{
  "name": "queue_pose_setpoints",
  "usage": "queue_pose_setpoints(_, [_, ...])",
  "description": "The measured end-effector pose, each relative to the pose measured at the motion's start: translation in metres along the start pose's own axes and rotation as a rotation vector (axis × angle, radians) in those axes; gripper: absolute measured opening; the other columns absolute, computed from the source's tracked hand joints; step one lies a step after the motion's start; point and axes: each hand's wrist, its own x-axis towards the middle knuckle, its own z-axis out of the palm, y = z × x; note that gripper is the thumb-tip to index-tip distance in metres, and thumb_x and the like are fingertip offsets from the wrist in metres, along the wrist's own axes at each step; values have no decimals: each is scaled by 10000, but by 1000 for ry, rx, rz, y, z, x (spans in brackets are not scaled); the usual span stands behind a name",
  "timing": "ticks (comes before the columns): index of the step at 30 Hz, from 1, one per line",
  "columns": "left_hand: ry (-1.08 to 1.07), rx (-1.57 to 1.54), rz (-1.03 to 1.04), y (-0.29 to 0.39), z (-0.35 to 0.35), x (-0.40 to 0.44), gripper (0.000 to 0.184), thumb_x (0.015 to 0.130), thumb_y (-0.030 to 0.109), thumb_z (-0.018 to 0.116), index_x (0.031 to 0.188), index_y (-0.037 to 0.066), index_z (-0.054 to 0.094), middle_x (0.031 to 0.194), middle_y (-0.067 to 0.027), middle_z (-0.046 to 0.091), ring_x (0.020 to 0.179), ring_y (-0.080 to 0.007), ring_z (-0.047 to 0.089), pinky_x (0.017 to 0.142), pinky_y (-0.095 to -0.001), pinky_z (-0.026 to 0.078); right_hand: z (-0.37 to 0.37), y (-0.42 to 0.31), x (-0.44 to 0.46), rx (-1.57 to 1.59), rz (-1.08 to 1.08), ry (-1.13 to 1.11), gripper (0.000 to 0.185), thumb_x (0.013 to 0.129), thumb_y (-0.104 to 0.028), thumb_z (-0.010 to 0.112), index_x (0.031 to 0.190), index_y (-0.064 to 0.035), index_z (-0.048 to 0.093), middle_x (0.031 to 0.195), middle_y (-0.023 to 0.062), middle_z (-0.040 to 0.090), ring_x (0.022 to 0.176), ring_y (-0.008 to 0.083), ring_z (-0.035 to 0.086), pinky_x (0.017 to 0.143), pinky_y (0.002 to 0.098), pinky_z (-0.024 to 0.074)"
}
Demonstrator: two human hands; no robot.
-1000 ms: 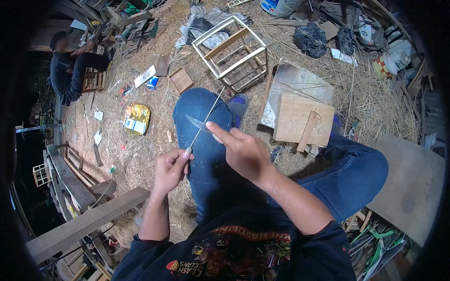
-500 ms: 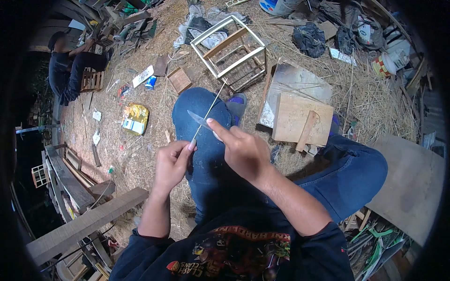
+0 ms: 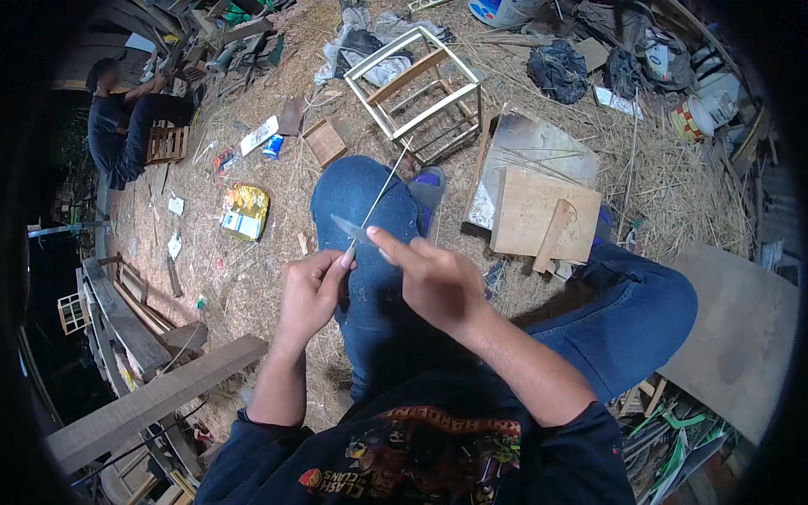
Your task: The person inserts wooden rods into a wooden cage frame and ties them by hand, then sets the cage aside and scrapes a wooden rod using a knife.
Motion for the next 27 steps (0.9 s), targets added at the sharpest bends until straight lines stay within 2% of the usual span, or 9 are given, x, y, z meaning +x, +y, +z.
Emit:
queue_pose_setpoints(2, [16,-8,34,0,1,0,212,1046,156,692,963,-15,785,624,-60,651,546,-91,585,522,-305,448,3,4,1,19,-14,34,477,974,-92,650,1415,-266,698,755,87,665,617,334,694,545,452,571])
queue_pose_setpoints(4, [27,-7,51,-4,3,1,217,1049,160,692,963,-16,786,619,-57,646,539,-89,580,517,-304,444,4,7,3,44,-15,63,578,920,13,653,1418,-274,703,716,101,631,613,309,661,567,443,554])
queue_pose_setpoints(7, [32,-12,44,-1,2,1,227,1053,168,691,964,-18,786,617,-57,641,538,-87,578,514,-300,440,5,-6,-7,-37,-21,-25,572,914,1,669,1419,-264,702,722,102,629,606,310,654,562,442,549])
queue_pose_setpoints(11, [-12,-14,-38,-3,-2,-1,236,1055,173,692,957,-20,786,624,-65,651,555,-90,598,520,-297,446,6,-2,-3,39,-13,-12,547,923,-16,687,1421,-242,700,734,110,640,634,306,664,577,445,550])
queue_pose_setpoints(15, [10,96,-13,-3,-12,-16,231,1058,167,687,956,-16,785,615,-65,648,553,-95,607,517,-297,446,2,1,2,29,-12,17,527,933,-21,697,1413,-237,707,732,114,644,652,305,672,585,442,551])
queue_pose_setpoints(17, [20,40,2,-12,-11,-21,238,1062,174,659,961,-6,775,614,-134,636,507,-197,599,521,-364,448,3,2,2,67,-5,31,499,947,-40,702,1406,-233,713,733,121,648,644,308,673,584,443,552])
queue_pose_setpoints(27, [34,-17,-35,-16,1,-15,212,1062,150,649,975,0,772,585,-114,592,508,-174,574,521,-369,435,6,-9,-6,-51,-24,29,472,958,-89,705,1395,-266,722,687,91,593,561,292,647,521,423,543])
